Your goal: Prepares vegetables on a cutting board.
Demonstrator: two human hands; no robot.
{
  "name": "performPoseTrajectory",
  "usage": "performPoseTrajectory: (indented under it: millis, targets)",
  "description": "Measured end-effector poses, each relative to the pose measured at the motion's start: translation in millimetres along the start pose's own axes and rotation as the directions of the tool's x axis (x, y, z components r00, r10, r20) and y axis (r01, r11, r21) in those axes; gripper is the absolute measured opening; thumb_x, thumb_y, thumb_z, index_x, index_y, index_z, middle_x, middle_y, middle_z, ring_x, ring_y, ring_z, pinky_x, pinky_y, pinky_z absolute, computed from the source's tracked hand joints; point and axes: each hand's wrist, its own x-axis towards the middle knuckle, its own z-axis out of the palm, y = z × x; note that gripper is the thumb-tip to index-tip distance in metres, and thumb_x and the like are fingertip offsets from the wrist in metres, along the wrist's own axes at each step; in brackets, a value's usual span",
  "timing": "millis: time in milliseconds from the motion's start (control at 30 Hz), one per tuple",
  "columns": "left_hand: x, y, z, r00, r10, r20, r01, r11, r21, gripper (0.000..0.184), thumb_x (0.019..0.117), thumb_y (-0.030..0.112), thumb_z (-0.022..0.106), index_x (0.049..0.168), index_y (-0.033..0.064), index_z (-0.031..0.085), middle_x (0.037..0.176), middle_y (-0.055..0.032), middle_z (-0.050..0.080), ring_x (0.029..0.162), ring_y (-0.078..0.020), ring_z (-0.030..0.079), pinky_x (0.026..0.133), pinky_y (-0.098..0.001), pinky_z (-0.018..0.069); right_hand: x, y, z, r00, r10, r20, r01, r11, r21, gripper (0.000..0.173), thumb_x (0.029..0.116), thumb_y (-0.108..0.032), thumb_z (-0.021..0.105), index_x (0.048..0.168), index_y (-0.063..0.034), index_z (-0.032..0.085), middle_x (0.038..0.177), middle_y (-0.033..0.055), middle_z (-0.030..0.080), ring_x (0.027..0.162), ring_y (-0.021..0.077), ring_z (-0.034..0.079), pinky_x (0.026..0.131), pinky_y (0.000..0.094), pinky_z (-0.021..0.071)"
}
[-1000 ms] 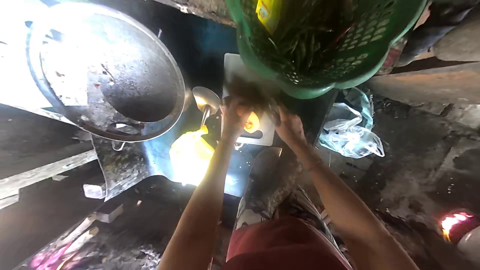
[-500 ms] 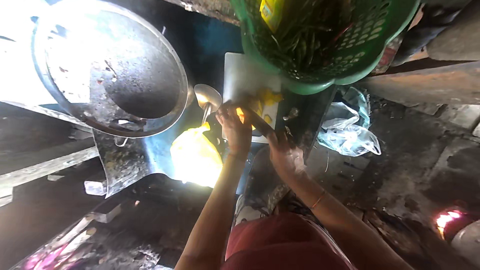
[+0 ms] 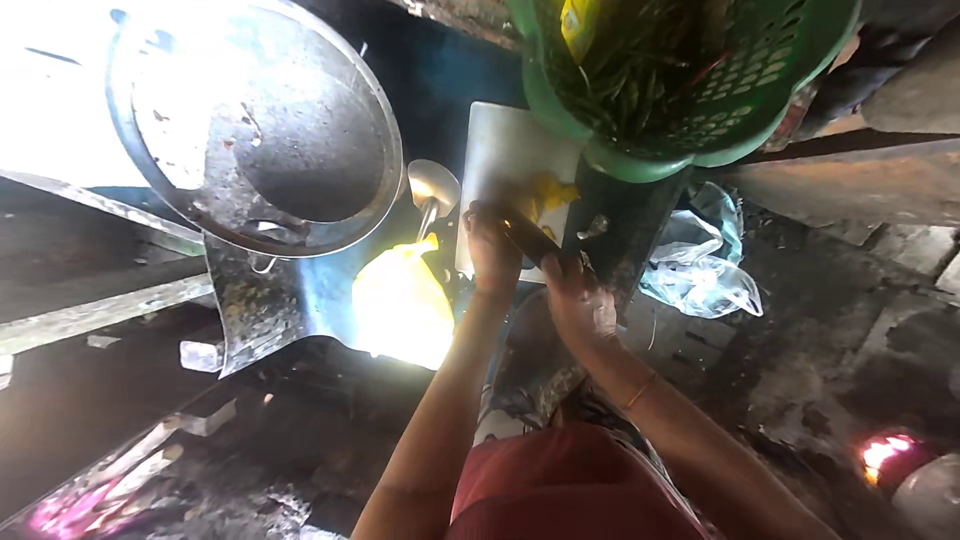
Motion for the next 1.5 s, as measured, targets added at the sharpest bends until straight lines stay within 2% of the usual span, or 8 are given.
performPoseTrajectory:
  millis: [367,467,567,767,933,1067,1167,1500]
  targets:
    - [1.2,-3.8,7.2,1.000,-0.008,-0.011,0.009,0.999,0.039,0.031,0.0874,-0.003,0.069,0.117,-0.0116,0.067,0.128,-0.0300,0.062,0.126,-0.0440,0.056,0.111,-0.0503,0.0422,14.6,11.0,14.1,0.999,-0.026,0.041,0.025,0.999,0.035,0.030,0.0829,0.008,0.073,0.110,-0.0042,0.069,0.092,0.0238,0.067,0.073,0.0412,0.070,0.052,0.0478,0.0551]
    - [1.6,-12.4,10.2,0.999,0.037,-0.023,-0.037,0.999,-0.017,0.031,0.0893,0.013,0.075,0.112,-0.0074,0.070,0.122,-0.0271,0.065,0.123,-0.0413,0.058,0.110,-0.0507,0.0424,38.8,15.8,13.3,0.952,0.075,0.296,-0.104,0.991,0.083,0.038,0.0948,0.004,0.064,0.131,-0.0086,0.064,0.113,0.0266,0.067,0.088,0.0465,0.070,0.066,0.0563,0.0566]
    - [-0.2,-14.7,7.8,0.997,0.070,-0.018,-0.071,0.996,-0.047,0.025,0.0905,0.016,0.075,0.107,-0.0021,0.071,0.122,-0.0237,0.065,0.122,-0.0406,0.058,0.106,-0.0529,0.0437,51.1,25.5,23.8,0.960,0.067,0.272,-0.098,0.990,0.101,0.040,0.0972,0.002,0.061,0.134,-0.0115,0.063,0.108,0.0257,0.067,0.080,0.0447,0.070,0.062,0.0543,0.0565]
    - [11.4,-10.2,13.6,0.995,-0.095,0.031,0.095,0.995,0.011,0.055,0.0829,0.039,0.083,0.115,-0.0033,0.068,0.130,-0.0293,0.056,0.128,-0.0453,0.049,0.111,-0.0531,0.0376,64.5,42.1,29.2,0.947,0.071,0.314,-0.116,0.985,0.127,0.040,0.1028,-0.007,0.056,0.141,-0.0151,0.061,0.108,0.0254,0.069,0.084,0.0463,0.070,0.067,0.0590,0.0558]
    - [13.1,-8.0,7.3,0.989,-0.127,0.080,0.125,0.992,0.024,0.061,0.0849,0.037,0.082,0.125,-0.0038,0.060,0.137,-0.0292,0.055,0.133,-0.0468,0.046,0.114,-0.0561,0.0338,75.6,67.2,25.6,0.957,0.080,0.280,-0.153,0.956,0.249,0.035,0.1079,-0.025,0.054,0.135,-0.0034,0.062,0.099,0.0271,0.072,0.091,0.0489,0.071,0.074,0.0639,0.0543]
    - [9.3,-25.0,0.3,0.984,0.068,0.168,-0.069,0.998,0.001,0.053,0.0846,0.024,0.081,0.128,-0.0012,0.063,0.138,-0.0233,0.058,0.138,-0.0419,0.046,0.117,-0.0528,0.0339,48.4,43.8,13.8,0.986,0.055,0.158,-0.082,0.982,0.172,0.030,0.0988,-0.005,0.061,0.128,-0.0055,0.068,0.102,0.0257,0.070,0.078,0.0444,0.071,0.062,0.0562,0.0566]
    - [5.7,-20.7,-7.8,0.984,0.046,0.170,-0.040,0.999,-0.036,0.060,0.0848,0.022,0.083,0.134,-0.0025,0.059,0.147,-0.0259,0.051,0.139,-0.0388,0.047,0.116,-0.0499,0.0390,24.7,24.0,3.0,0.997,0.039,0.062,-0.047,0.991,0.126,0.030,0.0888,0.004,0.069,0.118,-0.0036,0.070,0.097,0.0253,0.069,0.075,0.0425,0.071,0.057,0.0513,0.0569]
    - [0.0,-14.5,-5.1,0.987,-0.044,0.154,0.041,0.999,0.026,0.067,0.0843,0.024,0.085,0.136,-0.0060,0.055,0.144,-0.0310,0.048,0.134,-0.0459,0.048,0.112,-0.0552,0.0400,40.5,21.9,22.2,0.985,0.006,0.175,-0.026,0.993,0.113,0.029,0.0922,0.005,0.065,0.119,-0.0058,0.069,0.098,0.0253,0.068,0.076,0.0434,0.071,0.057,0.0519,0.0557]
